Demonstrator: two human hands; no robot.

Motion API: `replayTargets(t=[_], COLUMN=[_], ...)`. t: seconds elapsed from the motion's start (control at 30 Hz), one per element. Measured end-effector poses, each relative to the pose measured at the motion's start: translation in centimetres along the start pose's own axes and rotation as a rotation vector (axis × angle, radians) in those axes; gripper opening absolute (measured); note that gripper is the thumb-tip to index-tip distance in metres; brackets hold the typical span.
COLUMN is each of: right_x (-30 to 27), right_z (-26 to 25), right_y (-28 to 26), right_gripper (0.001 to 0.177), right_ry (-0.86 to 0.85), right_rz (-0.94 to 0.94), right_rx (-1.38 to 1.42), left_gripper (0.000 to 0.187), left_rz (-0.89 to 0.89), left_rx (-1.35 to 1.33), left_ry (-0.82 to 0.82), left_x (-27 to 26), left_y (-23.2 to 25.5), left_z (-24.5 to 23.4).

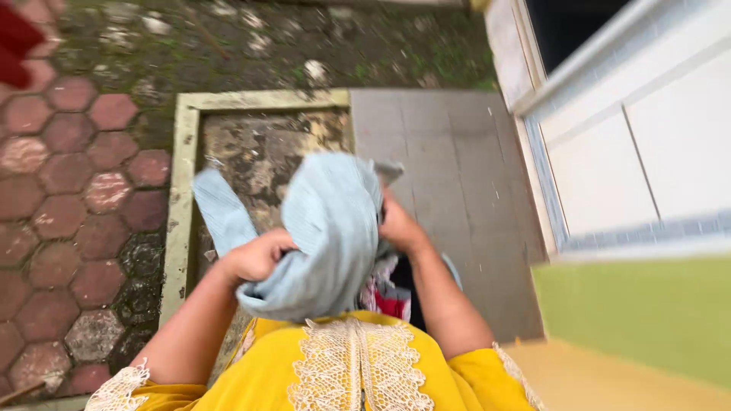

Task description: Hanging wet clothes on hangers and a metal gate to air dry.

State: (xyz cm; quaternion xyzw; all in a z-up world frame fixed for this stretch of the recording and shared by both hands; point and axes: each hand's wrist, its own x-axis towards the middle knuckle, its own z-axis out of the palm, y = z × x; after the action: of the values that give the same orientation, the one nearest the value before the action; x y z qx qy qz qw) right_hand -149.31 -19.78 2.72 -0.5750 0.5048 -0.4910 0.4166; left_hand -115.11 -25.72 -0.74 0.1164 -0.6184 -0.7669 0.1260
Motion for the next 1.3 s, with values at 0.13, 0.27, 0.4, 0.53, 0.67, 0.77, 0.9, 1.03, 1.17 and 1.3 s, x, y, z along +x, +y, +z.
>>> replayTargets(t=[0.13,0.27,0.4,0.53,0.67,0.77,0.9,1.03,1.17,1.3], right_x=[5.3,10.4,18.0,25.7,30.4,35.1,42.7,52.2,61.8,69.7], right_z=[7.9,11.7,15.6,18.4,18.6,16.8,15.8,15.3,15.6,15.8], right_y=[3.1,-3.0,-3.6,-7.1,-10.1,-8.4,-11.0,-10.2,-6.6,-8.6], right_gripper=[0.056,0.038,0.032,0.031,0.026,0.027,0.025,0.021,0.017,0.024], right_ry=[-0.391,-0.354,-0.439,-0.577,-0.513,-0.448,-0.405,-0.404,-0.527,-0.591], right_rz=[0.14,0.175,0.23,0.083,-0.045,-0.167,-0.309,-0.502,-0.303,-0.403], right_rx=[0.405,0.562,0.549,0.468,0.293,0.095,-0.139,-0.251,-0.203,-0.194], left_gripper=[0.065,0.074,0.085,0.062,0.035,0.037,0.05,0.054,0.04,0.03], left_rz=[0.183,0.263,0.046,0.018,0.334,0.466,0.014,-0.185,0.089,0.424], left_rx=[0.026,-0.752,-0.307,-0.26,0.048,0.323,0.518,0.635,1.041,0.444], left_ry=[0.108,0.318,0.67,0.804,1.022,0.967,1.022,1.218,1.38,1.291], left_x=[-2.6,-6.0,-6.8,-8.6,-11.4,-11.7,-9.7,-7.4,-5.5,-1.2], left_y=[4.9,11.1,10.3,7.7,12.3,14.9,18.9,26.4,23.0,22.9], left_z=[0.1,-3.0,-9.6,-18.2,-22.5,-24.8,-26.1,-27.7,-34.7,-37.7])
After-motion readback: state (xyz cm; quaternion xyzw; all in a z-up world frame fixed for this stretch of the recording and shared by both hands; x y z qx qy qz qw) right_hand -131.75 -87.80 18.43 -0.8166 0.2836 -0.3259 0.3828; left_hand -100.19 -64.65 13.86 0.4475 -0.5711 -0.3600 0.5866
